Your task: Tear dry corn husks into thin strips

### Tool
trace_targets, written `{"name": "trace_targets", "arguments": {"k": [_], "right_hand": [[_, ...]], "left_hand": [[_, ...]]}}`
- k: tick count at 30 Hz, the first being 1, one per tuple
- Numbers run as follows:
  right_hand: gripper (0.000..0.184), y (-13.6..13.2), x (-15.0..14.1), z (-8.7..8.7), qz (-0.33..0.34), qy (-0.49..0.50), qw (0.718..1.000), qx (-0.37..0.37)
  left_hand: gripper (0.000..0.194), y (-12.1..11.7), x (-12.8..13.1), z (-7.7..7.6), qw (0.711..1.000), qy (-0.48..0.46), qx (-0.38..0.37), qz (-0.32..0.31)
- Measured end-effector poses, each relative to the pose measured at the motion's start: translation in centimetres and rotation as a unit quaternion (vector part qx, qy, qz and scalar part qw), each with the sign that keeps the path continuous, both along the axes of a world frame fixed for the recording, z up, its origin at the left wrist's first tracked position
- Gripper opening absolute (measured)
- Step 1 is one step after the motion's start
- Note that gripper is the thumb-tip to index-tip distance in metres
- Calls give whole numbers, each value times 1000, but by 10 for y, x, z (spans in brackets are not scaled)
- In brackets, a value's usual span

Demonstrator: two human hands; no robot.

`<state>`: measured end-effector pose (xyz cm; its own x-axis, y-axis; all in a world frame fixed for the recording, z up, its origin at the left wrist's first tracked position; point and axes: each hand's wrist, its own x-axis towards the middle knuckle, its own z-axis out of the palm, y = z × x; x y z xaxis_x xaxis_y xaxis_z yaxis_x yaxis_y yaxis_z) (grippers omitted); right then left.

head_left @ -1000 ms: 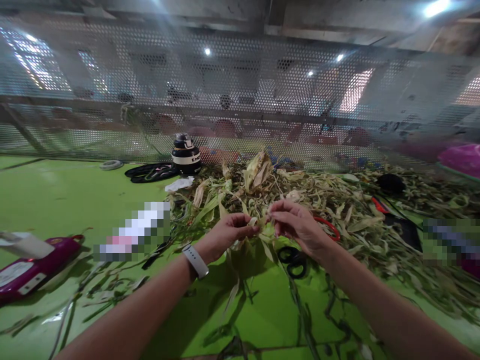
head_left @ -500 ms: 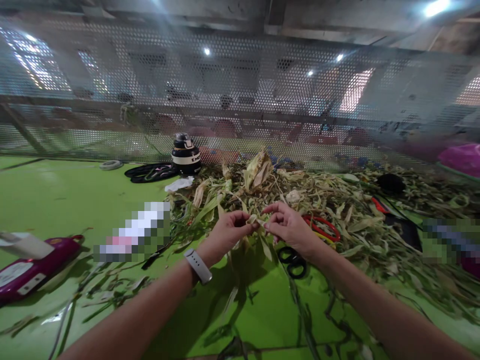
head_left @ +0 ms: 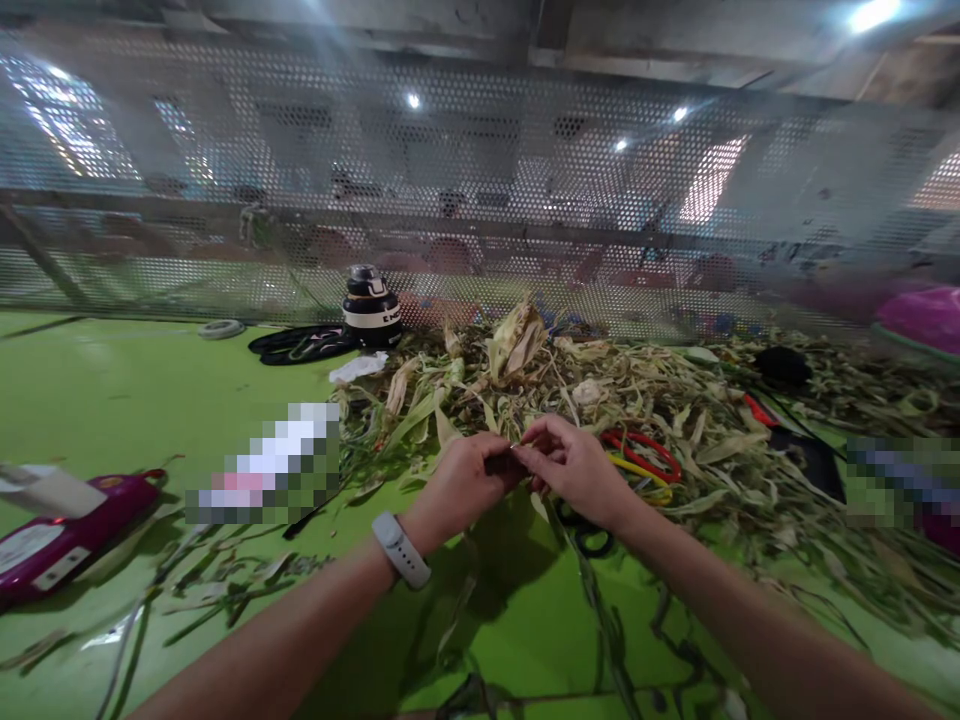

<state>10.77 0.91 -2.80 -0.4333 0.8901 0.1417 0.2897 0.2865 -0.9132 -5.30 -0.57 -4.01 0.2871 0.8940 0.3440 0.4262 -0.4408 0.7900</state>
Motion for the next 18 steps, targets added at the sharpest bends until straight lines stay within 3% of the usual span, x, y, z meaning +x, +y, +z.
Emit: {"name": "trace_targets", "arguments": {"k": [3,6,8,14,18], "right_hand": [[13,-2,0,0,-9,-54,996,77],[9,-5,0,4,-46,-122,973,190],[7,-5,0,7,-63,-152,963,212],[8,2,5,11,-70,-117,983,126],[15,5,7,15,-79,-22,994,67]], "left_hand": [[18,0,0,-3,1000,28,10,8],[16,1,-1,-5,999,44,10,2],[16,1,-1,-5,998,55,10,-12],[19,0,-1,1,994,83,8,-74],[23,-6,1,9,973,88,-68,-200]]}}
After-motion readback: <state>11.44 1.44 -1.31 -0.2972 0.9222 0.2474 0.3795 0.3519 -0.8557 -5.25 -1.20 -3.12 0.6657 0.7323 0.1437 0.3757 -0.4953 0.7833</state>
